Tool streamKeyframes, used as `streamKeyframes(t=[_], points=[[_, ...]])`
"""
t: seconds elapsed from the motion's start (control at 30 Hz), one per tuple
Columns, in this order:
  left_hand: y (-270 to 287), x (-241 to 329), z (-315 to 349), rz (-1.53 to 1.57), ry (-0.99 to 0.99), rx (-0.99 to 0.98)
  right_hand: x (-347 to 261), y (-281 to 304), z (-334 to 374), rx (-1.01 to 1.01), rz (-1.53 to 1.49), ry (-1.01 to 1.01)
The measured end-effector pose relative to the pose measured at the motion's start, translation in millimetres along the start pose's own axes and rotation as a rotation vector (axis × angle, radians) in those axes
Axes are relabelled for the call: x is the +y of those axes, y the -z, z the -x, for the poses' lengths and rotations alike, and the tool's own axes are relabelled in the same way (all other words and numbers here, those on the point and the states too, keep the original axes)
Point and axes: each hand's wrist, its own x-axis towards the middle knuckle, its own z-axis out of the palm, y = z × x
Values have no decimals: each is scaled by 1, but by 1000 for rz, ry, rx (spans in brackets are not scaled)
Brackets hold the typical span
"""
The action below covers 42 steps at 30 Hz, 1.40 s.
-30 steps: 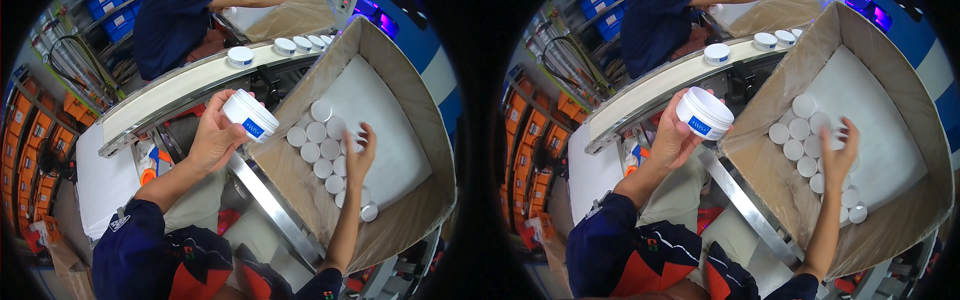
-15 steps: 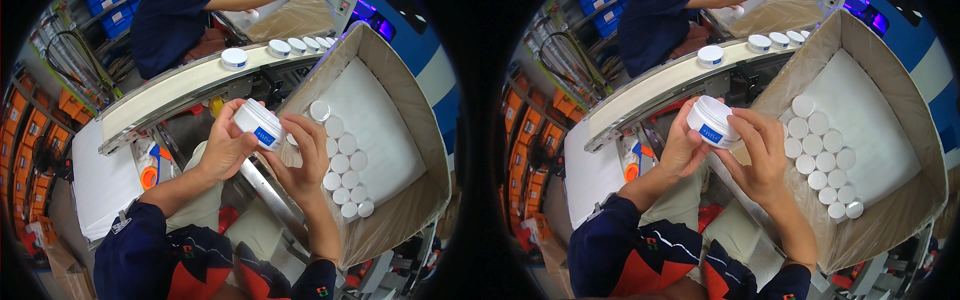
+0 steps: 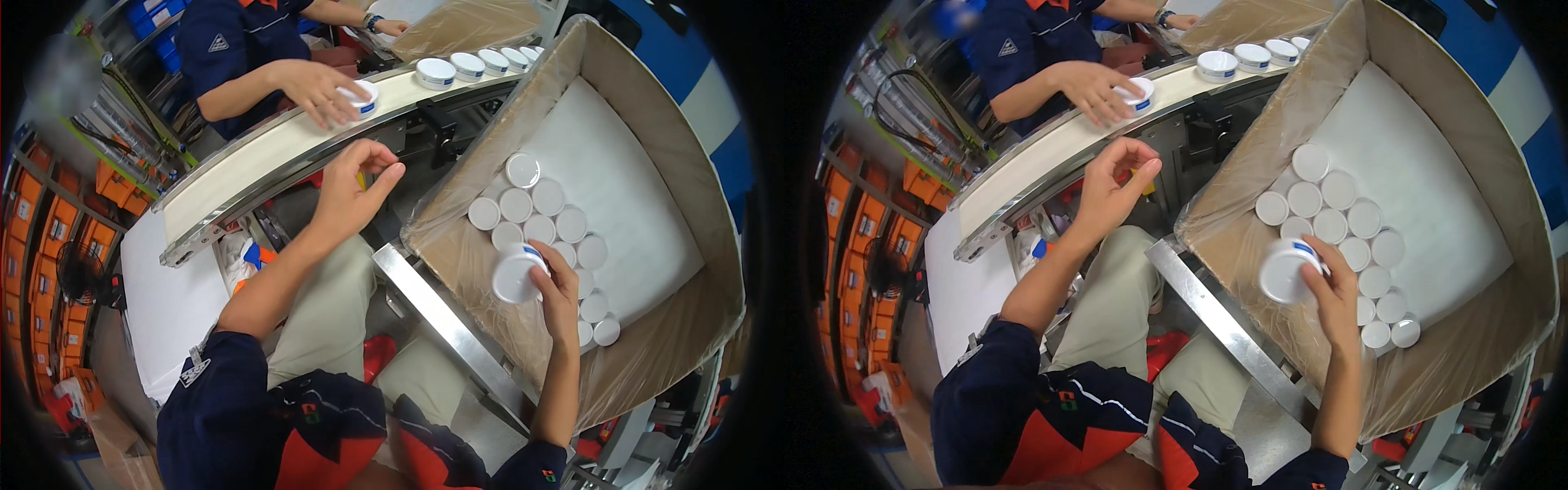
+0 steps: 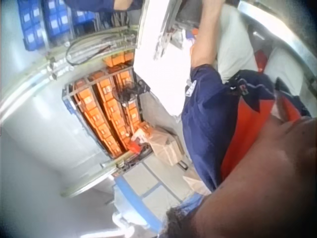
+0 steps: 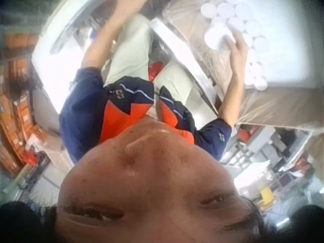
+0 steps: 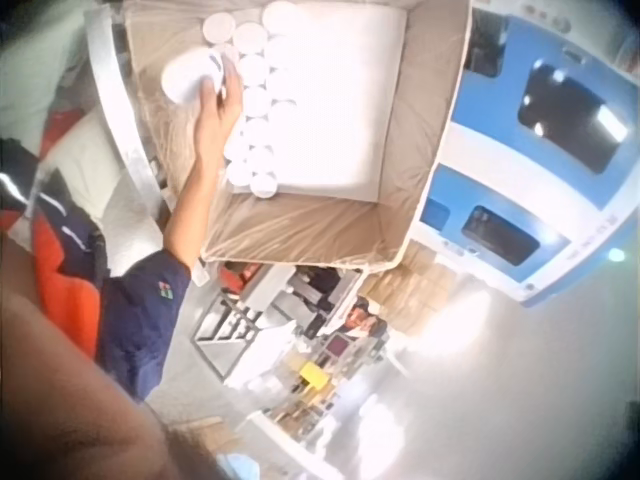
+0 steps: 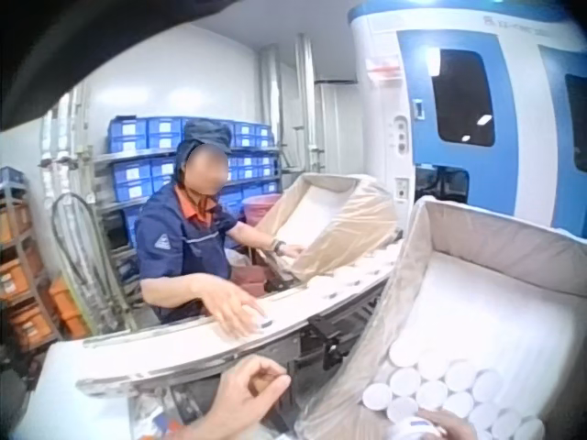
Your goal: The person packs cosmetic jars into a lined box, picking them up from a conveyor belt, arranging them in layers, and placing foam divider sheets between the layers.
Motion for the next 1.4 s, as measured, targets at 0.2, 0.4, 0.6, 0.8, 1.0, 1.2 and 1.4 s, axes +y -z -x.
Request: streamKeyframes(t=[0.2, 0.4, 0.6, 0.8, 1.0, 1.2, 1.4], points=[[-25, 2, -60, -308, -321, 4, 59, 45, 28, 108, -193, -390], [-66, -74, -201, -617, -514, 196, 73, 92, 10, 338, 147, -218], [-102, -106, -258, -1050, 56, -151, 109, 207, 34, 843, 329, -108], [-82, -135, -276, -1236, -175, -262, 145, 246, 23, 832, 389, -260], [-27, -104, -255, -997, -308, 26, 153, 233, -6, 782, 538, -276], [-9, 1, -116, 134, -50, 88, 154, 233, 23, 692, 1168, -313], [-39, 50, 39, 441, 225, -170, -18, 27, -19, 123, 71, 238]])
